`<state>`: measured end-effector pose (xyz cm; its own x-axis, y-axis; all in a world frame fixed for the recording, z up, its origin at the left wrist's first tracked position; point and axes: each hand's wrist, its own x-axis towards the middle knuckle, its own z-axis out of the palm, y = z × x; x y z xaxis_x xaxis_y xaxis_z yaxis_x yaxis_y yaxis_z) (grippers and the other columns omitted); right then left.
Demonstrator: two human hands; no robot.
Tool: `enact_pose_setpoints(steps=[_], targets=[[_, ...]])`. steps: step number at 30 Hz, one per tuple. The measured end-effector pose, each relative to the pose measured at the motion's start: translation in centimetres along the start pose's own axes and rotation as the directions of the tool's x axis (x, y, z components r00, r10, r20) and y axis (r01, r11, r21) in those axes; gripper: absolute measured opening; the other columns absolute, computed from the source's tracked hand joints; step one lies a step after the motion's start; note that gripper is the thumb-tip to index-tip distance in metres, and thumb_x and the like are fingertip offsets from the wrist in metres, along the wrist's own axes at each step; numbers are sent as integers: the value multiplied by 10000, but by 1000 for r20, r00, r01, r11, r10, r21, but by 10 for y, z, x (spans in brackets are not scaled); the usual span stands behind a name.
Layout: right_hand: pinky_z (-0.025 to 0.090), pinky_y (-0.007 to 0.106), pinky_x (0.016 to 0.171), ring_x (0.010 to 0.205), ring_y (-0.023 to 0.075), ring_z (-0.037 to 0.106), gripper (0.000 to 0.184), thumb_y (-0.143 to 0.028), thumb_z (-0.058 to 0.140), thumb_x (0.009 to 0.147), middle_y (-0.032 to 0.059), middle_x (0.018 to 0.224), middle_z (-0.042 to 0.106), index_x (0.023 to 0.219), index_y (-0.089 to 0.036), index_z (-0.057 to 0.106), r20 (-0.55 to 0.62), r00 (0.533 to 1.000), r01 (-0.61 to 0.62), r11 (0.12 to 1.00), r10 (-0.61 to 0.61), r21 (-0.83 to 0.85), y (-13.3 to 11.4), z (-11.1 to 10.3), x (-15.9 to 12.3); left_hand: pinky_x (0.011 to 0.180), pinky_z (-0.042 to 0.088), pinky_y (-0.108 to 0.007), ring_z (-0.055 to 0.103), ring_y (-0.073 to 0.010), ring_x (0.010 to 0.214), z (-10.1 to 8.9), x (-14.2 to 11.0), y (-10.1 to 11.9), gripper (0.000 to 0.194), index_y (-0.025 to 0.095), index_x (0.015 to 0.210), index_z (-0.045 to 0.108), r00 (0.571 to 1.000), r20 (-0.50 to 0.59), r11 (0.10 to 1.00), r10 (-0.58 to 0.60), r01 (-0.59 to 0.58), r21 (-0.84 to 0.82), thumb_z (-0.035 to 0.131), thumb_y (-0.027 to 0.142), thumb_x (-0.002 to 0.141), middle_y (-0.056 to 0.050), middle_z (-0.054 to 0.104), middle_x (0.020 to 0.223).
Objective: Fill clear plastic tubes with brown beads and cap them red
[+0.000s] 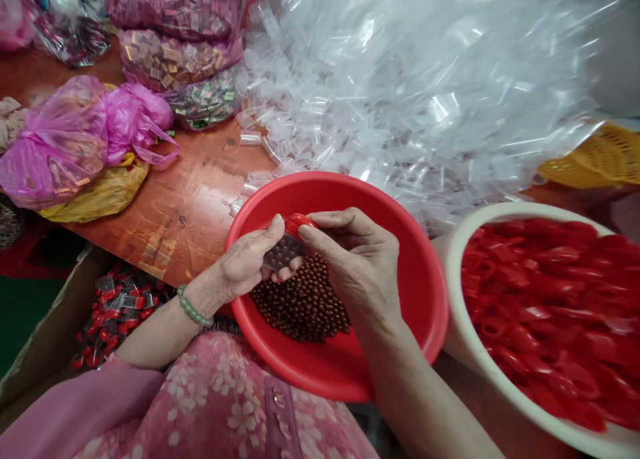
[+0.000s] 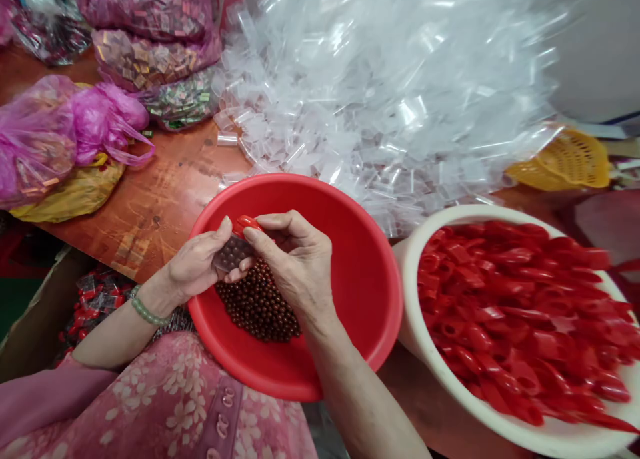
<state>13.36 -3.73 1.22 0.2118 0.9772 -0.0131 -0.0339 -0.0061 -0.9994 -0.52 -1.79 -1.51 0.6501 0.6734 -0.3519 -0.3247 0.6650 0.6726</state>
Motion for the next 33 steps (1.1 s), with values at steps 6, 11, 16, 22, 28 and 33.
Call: enact_pose_setpoints(steps=[6, 11, 16, 22, 28, 33], targets=[[577, 247, 477, 595, 119, 649, 142, -276, 830, 705, 2, 825, 714, 770, -232, 712, 31, 999, -14, 1000, 14, 8, 0, -1, -2, 471, 361, -182, 504, -53, 487, 1, -2, 1, 592, 117, 748, 574, 1000, 13, 1000, -3, 3, -8, 466, 682, 889, -5, 574, 635], [600, 288, 543, 663, 146, 681, 165, -281, 840, 696, -3, 841, 716, 752, -248, 689, -3, 1000, 11, 999, -11, 54, 2, -2, -2, 474, 356, -180, 505, -47, 484, 0, -2, 2, 616, 115, 707, 566, 1000, 20, 1000, 6, -6, -10, 463, 697, 880, -6, 570, 636], [625, 336, 672, 744, 166, 701, 178, -309, 835, 711, -29, 780, 715, 746, -269, 666, -23, 1000, -4, 990, 7, 143, 3, -1, -1, 477, 353, -176, 491, -41, 502, 1, -3, 4, 576, 110, 764, 607, 998, 57, 1000, -2, 3, -26, 562, 681, 834, -4, 578, 675], [627, 356, 697, 747, 169, 686, 232, -365, 858, 670, -18, 806, 719, 740, -270, 657, -3, 1000, -5, 993, 6, 117, 0, -1, -2, 478, 324, -179, 464, -43, 516, 1, -5, 5, 566, 126, 750, 615, 996, 94, 998, 12, -6, -63, 658, 691, 750, 4, 558, 666], [589, 289, 558, 701, 154, 673, 206, -331, 838, 692, 0, 836, 713, 768, -245, 666, 72, 997, -38, 997, 33, 70, -1, -5, -2, 494, 306, -189, 427, -41, 525, 1, -6, 3, 604, 123, 717, 598, 992, 127, 999, 20, -16, -33, 648, 724, 734, 10, 524, 657], [589, 286, 594, 754, 155, 671, 141, -295, 806, 744, 16, 861, 705, 797, -233, 691, 107, 994, -12, 1000, 11, 9, -2, -9, -2, 503, 281, -203, 399, -47, 537, 2, -8, 0, 650, 124, 701, 569, 991, 125, 998, 40, -47, 51, 508, 763, 807, 8, 494, 660]])
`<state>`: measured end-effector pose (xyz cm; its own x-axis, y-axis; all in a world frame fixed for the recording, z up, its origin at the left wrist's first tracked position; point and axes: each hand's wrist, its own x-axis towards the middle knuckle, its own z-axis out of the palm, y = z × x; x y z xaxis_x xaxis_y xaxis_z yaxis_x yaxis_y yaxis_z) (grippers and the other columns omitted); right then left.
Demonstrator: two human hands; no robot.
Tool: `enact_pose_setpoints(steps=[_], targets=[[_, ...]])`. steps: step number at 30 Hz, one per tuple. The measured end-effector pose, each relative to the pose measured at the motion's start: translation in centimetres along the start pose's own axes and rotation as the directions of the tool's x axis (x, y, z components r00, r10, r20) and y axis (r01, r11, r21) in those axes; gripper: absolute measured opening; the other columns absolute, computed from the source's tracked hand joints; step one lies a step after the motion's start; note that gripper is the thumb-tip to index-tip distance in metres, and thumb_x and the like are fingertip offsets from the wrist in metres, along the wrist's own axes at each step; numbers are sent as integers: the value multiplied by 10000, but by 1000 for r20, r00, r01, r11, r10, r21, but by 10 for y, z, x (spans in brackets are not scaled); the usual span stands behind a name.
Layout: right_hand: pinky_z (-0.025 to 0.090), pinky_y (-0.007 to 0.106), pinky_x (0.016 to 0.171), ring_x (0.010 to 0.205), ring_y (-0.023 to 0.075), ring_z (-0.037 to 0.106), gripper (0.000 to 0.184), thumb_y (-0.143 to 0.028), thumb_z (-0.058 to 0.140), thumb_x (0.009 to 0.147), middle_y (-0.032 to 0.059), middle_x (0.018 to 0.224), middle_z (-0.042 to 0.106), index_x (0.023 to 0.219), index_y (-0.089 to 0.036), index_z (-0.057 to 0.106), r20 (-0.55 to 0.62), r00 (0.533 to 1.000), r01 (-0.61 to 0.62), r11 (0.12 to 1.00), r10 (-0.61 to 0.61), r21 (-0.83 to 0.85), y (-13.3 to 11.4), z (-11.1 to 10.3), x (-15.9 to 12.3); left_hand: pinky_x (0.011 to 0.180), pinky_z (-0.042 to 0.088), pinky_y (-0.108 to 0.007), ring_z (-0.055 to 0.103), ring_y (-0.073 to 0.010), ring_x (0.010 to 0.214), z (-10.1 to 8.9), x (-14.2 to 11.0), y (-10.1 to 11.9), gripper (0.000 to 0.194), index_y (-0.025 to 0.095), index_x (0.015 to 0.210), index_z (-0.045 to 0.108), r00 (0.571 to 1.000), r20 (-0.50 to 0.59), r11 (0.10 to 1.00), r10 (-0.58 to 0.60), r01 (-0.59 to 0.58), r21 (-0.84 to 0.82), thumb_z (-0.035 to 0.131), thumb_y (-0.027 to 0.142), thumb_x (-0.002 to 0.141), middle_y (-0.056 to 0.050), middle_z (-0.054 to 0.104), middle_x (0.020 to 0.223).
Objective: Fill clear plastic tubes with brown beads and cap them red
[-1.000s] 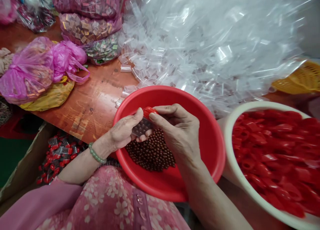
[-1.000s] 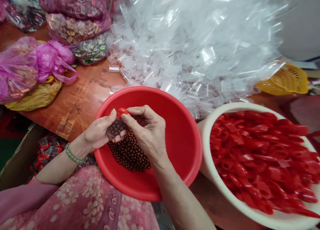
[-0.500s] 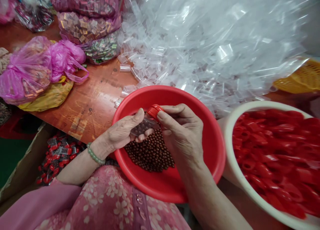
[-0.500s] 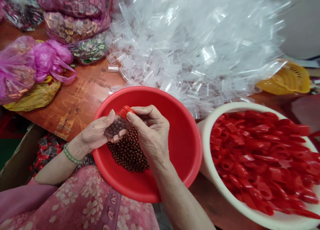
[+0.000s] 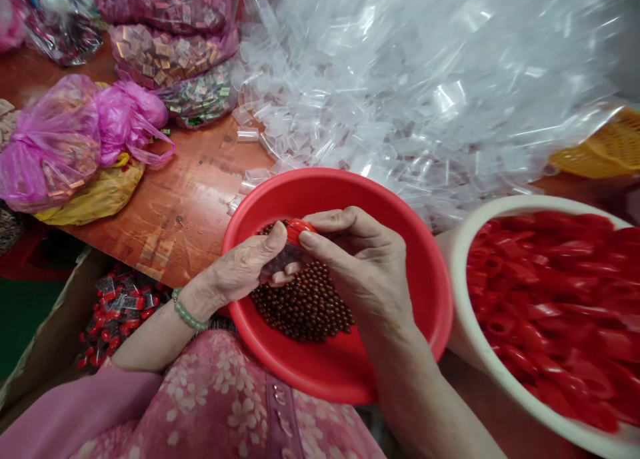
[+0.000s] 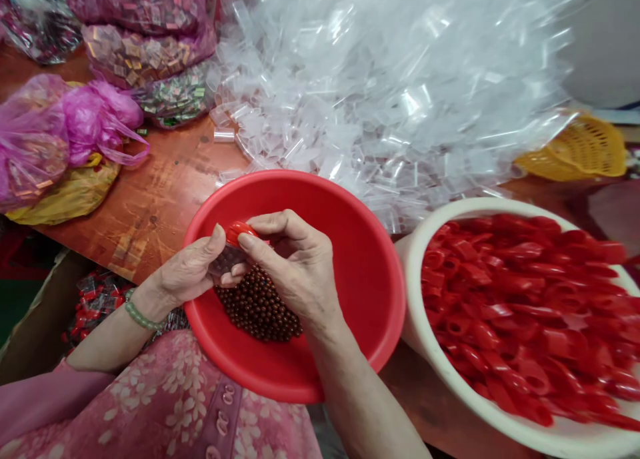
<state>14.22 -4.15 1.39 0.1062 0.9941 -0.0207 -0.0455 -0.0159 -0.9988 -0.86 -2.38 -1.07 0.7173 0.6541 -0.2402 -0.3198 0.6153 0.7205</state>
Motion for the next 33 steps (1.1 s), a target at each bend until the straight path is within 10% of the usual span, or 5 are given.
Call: enact_pose_setpoints(steps=[10, 20, 28, 33], targets=[[621, 286, 488, 605, 133, 666, 140, -271, 813, 721, -16, 821, 683, 754, -246, 679, 95, 995, -30, 997, 24, 66, -8, -1, 5, 514, 272, -240, 382, -63, 531, 0, 0, 1, 660, 143, 702, 546, 1000, -8, 995, -17, 18, 102, 390, 764, 862, 3, 487, 670], [623, 339, 636, 795, 186, 696, 105, -319, 730, 826, 21, 896, 706, 813, -261, 644, 116, 974, 215, 950, -193, -226, -5, -6, -4, 531, 304, -254, 402, -81, 531, 1, -3, 1, 639, 142, 666, 554, 994, -104, 989, -38, 52, 139, 394, 717, 896, -14, 512, 634], [535, 456, 800, 947, 306, 658, 765, -636, 695, 763, 154, 1081, 674, 1332, -184, 454, 448, 772, 624, 402, -451, -670, 13, -11, -3, 564, 409, -230, 536, -104, 595, 0, 3, 2, 662, 116, 695, 624, 979, -173, 994, -108, 105, -25, 422, 717, 886, -35, 579, 658], [483, 472, 810, 966, 326, 640, 737, -564, 594, 857, 188, 1110, 670, 1415, -144, 359, 498, 720, 644, 197, -483, -739, 16, -5, -3, 596, 438, -240, 552, -111, 606, -1, 3, 0, 664, 115, 671, 617, 984, -146, 994, -104, 96, -55, 428, 715, 884, -44, 593, 653]])
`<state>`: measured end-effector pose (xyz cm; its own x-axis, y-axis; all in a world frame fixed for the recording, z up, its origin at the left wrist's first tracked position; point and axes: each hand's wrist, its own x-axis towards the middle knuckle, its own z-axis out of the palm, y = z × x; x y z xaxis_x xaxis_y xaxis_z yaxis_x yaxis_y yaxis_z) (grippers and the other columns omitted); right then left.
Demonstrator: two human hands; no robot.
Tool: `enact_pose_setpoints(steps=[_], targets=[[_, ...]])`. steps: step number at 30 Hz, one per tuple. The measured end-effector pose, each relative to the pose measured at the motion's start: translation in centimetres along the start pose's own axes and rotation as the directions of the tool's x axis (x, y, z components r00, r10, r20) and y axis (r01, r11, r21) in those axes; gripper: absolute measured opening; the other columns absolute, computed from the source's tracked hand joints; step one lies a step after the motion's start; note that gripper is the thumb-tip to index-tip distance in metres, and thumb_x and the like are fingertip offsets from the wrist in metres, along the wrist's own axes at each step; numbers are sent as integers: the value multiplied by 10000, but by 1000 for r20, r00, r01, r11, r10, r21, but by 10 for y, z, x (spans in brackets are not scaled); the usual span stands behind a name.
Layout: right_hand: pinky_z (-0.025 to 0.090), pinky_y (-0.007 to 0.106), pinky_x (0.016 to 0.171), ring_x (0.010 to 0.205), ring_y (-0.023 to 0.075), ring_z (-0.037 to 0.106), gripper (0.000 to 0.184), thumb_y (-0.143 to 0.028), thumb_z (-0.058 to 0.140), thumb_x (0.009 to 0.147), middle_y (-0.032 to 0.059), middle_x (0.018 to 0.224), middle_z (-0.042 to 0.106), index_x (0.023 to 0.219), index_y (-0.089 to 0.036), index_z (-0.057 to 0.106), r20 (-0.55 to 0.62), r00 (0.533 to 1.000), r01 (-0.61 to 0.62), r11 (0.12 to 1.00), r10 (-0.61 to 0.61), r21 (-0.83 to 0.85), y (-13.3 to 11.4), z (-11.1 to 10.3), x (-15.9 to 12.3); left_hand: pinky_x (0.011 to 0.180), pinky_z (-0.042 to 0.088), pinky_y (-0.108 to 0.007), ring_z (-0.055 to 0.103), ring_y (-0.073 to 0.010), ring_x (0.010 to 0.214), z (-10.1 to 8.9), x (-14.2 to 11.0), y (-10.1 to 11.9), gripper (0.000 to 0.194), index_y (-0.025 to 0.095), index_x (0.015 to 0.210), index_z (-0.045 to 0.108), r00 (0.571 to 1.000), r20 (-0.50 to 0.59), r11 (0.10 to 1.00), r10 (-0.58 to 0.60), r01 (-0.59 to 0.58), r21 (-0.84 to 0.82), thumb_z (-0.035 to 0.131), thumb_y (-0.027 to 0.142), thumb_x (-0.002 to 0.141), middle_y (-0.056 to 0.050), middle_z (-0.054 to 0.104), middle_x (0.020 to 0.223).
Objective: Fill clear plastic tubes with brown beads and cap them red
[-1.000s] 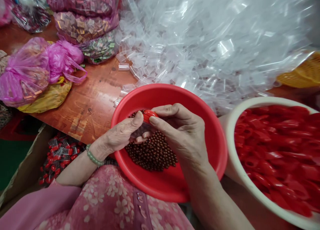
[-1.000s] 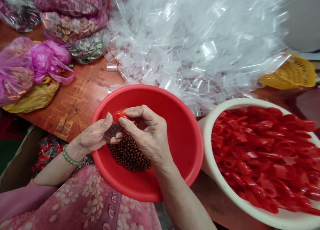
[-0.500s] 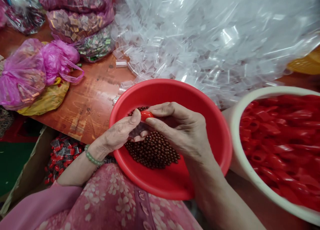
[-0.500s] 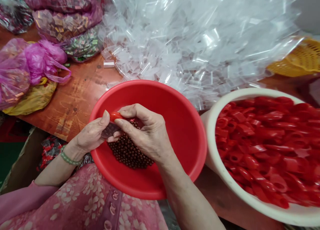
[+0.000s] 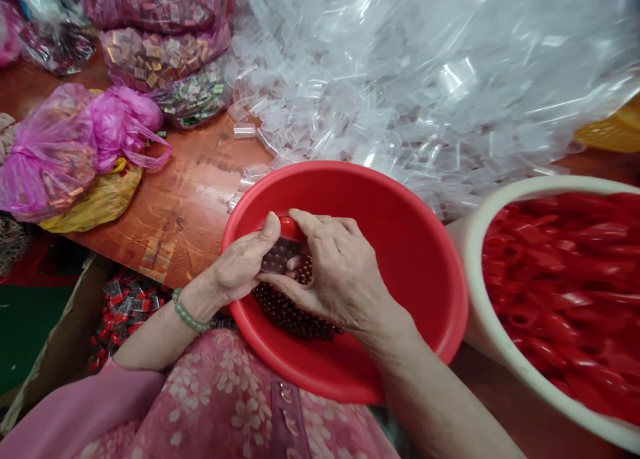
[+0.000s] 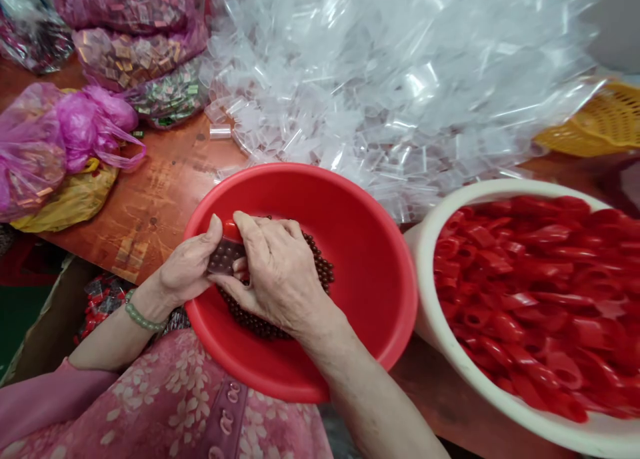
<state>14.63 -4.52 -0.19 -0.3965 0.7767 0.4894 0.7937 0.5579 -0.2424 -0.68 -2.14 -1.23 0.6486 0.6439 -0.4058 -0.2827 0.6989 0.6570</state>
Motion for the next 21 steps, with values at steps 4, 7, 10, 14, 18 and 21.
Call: enact_pose_setpoints(steps=[4, 7, 10, 14, 18, 21], targets=[[471, 433, 765, 812, 271, 646, 655, -488, 602, 833, 127, 942, 690, 1360, -155, 401, -100, 990, 93, 995, -95, -23, 0, 1, 1, 674, 485, -256, 572, -120, 620, 1, -1, -2, 656, 117, 634, 614, 1000, 12, 999, -22, 23, -30, 428, 688, 901, -41, 586, 613], [467, 421, 749, 721, 242, 629, 641, -476, 620, 807, 95, 837, 681, 1320, -142, 430, -116, 982, 145, 989, -148, -39, 1, 2, 1, 637, 481, -252, 583, -132, 617, 2, 0, 1, 720, 122, 664, 634, 997, 49, 997, -64, 67, -45, 317, 718, 915, -42, 569, 578], [469, 428, 756, 692, 236, 620, 613, -486, 609, 800, 69, 776, 664, 1295, -157, 457, -94, 983, 148, 986, -155, -81, 2, 3, 0, 556, 455, -262, 574, -143, 572, 4, 4, 5, 799, 131, 757, 664, 991, 83, 992, -101, 107, -72, 182, 749, 912, -46, 559, 561], [472, 448, 780, 745, 257, 638, 635, -482, 578, 808, 99, 835, 690, 1322, -127, 456, -39, 984, 169, 979, -174, -111, 2, 6, -4, 447, 400, -253, 495, -117, 424, 12, 9, 5, 549, 162, 739, 611, 988, -101, 990, -116, 107, -89, 344, 587, 962, -9, 531, 505], [486, 433, 794, 747, 249, 654, 636, -473, 556, 817, 135, 890, 714, 1315, -88, 469, -44, 976, 207, 967, -215, -149, 2, 5, -6, 367, 315, -209, 420, -84, 339, 28, 6, 1, 320, 190, 670, 500, 917, -398, 999, 20, -35, -29, 388, 298, 949, 42, 459, 453], [502, 413, 779, 735, 235, 662, 581, -429, 531, 842, 128, 907, 728, 1314, -96, 474, -67, 967, 229, 954, -246, -191, -1, 5, -8, 355, 282, -199, 386, -75, 322, 36, 3, -1, 366, 201, 600, 407, 886, -460, 997, 62, -35, 65, 347, 287, 950, 47, 401, 422]])
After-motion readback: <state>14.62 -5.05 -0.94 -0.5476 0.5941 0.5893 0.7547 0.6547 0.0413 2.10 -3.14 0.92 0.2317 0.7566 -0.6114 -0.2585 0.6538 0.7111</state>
